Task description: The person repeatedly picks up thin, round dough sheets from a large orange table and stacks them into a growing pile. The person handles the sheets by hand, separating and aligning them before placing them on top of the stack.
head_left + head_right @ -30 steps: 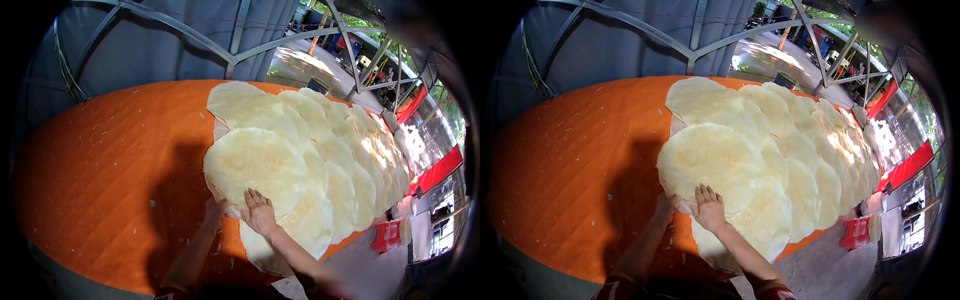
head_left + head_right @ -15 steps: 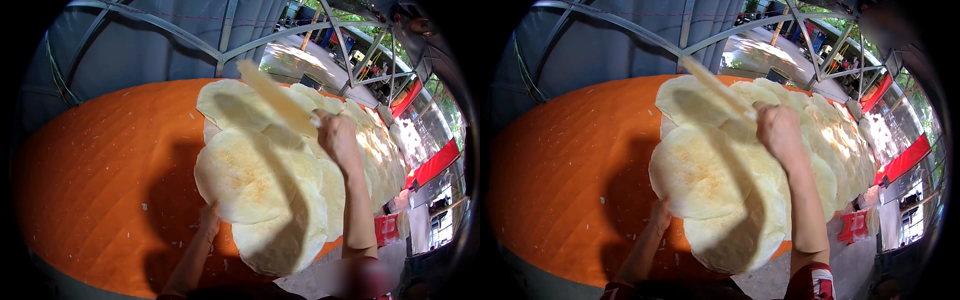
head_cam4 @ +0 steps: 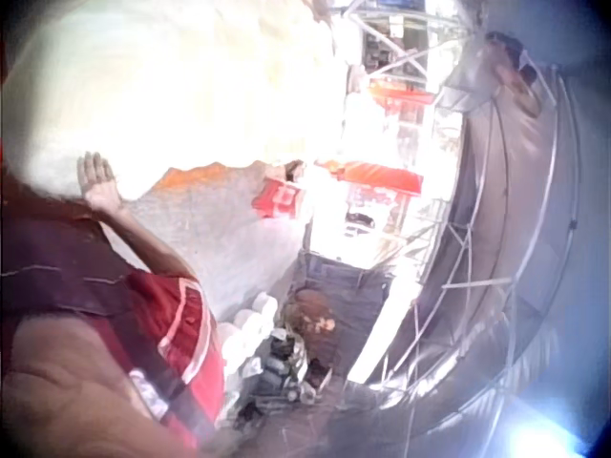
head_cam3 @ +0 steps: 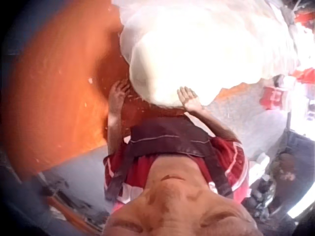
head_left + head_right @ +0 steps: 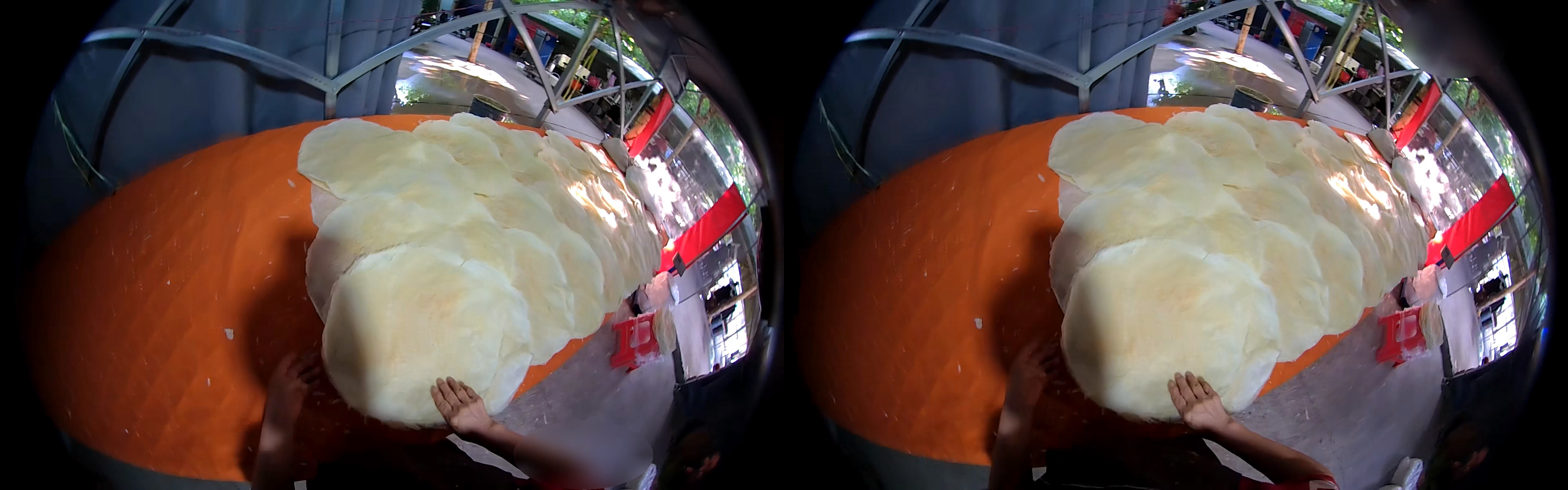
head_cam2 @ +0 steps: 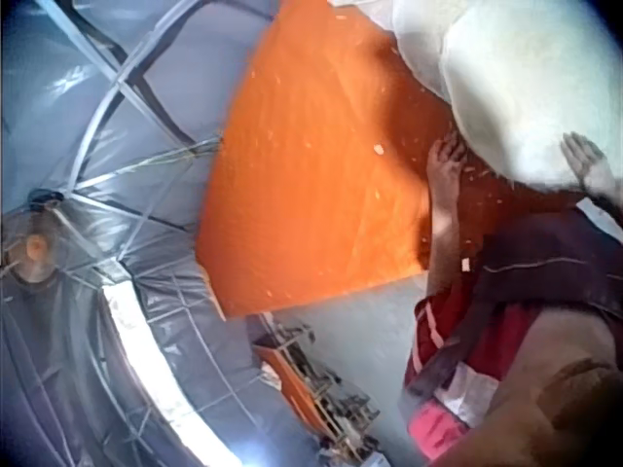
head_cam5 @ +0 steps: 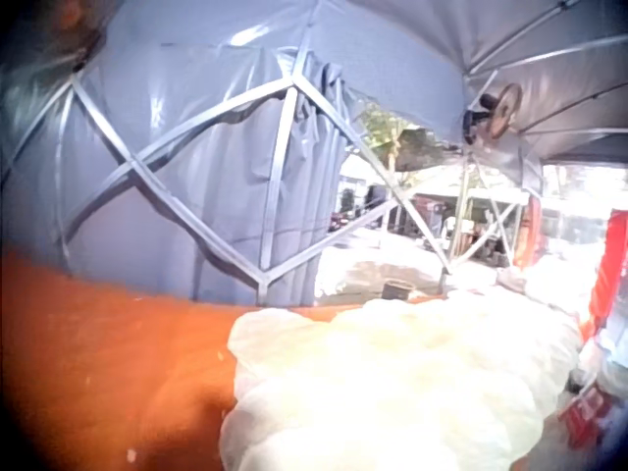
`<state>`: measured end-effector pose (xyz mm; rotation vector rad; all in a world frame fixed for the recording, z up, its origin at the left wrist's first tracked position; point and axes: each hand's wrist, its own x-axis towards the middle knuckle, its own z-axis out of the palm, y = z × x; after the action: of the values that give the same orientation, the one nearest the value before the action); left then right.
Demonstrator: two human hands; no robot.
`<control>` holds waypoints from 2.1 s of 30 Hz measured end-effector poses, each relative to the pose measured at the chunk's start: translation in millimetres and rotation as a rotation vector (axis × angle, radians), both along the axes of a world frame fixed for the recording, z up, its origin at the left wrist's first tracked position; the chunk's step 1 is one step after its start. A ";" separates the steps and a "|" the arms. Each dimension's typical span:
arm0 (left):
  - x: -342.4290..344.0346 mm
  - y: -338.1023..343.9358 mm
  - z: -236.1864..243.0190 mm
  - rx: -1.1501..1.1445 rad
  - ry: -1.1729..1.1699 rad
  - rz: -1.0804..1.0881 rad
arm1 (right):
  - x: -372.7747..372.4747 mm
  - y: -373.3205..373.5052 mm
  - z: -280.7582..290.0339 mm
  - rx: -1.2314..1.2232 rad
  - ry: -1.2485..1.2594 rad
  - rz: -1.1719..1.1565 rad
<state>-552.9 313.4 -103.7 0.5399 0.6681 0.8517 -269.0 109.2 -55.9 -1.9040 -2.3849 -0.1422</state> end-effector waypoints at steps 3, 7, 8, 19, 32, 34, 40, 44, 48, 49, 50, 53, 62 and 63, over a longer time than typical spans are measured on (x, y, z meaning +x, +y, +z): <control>-10.0 -29.9 -5.4 0.095 -0.051 0.050 | 20.6 -29.8 -9.4 -0.018 0.034 0.009; 8.4 -73.9 6.7 0.117 0.118 0.122 | 40.2 -44.8 -15.2 -0.092 0.092 0.015; 10.8 -82.1 1.4 0.187 0.186 0.089 | 44.1 -42.9 -15.9 -0.096 0.102 0.045; 64.6 -84.8 29.0 -0.209 0.210 0.186 | 158.9 116.1 43.9 -0.191 0.357 0.203; 169.0 -65.0 19.8 -0.396 -0.179 0.199 | 121.3 174.0 109.3 0.465 0.174 0.245; 182.6 -65.9 29.9 -0.447 -0.051 0.213 | 100.9 160.4 21.0 0.261 -0.051 0.174; 193.6 -69.7 55.5 -0.135 -0.060 0.217 | 88.3 111.6 -23.9 0.193 0.315 0.186; 192.2 -55.8 41.8 -0.050 -0.254 0.134 | 117.8 145.0 1.2 -0.025 0.339 0.213; 201.1 -68.6 38.8 0.120 0.178 0.164 | 213.9 221.1 54.6 0.144 0.184 0.338; 209.0 -78.1 48.6 0.151 0.418 0.217 | 251.0 226.1 99.1 0.154 0.079 0.334; 192.4 -75.9 12.9 0.375 0.546 0.266 | 300.6 234.3 112.5 0.316 0.312 0.449; 207.3 -112.8 24.6 0.512 0.671 0.410 | 399.5 195.0 182.9 0.466 0.226 0.533; 195.1 -115.0 -28.0 0.096 0.827 0.701 | 590.6 -32.8 105.3 -0.408 -0.246 -0.370; 196.2 -120.3 -15.5 0.006 0.712 0.665 | 574.1 -11.2 98.9 -0.250 -0.127 -0.236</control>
<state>-356.7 193.2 -119.2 0.6389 1.5516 1.2885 305.1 98.0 43.0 -2.3545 -2.3421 0.0231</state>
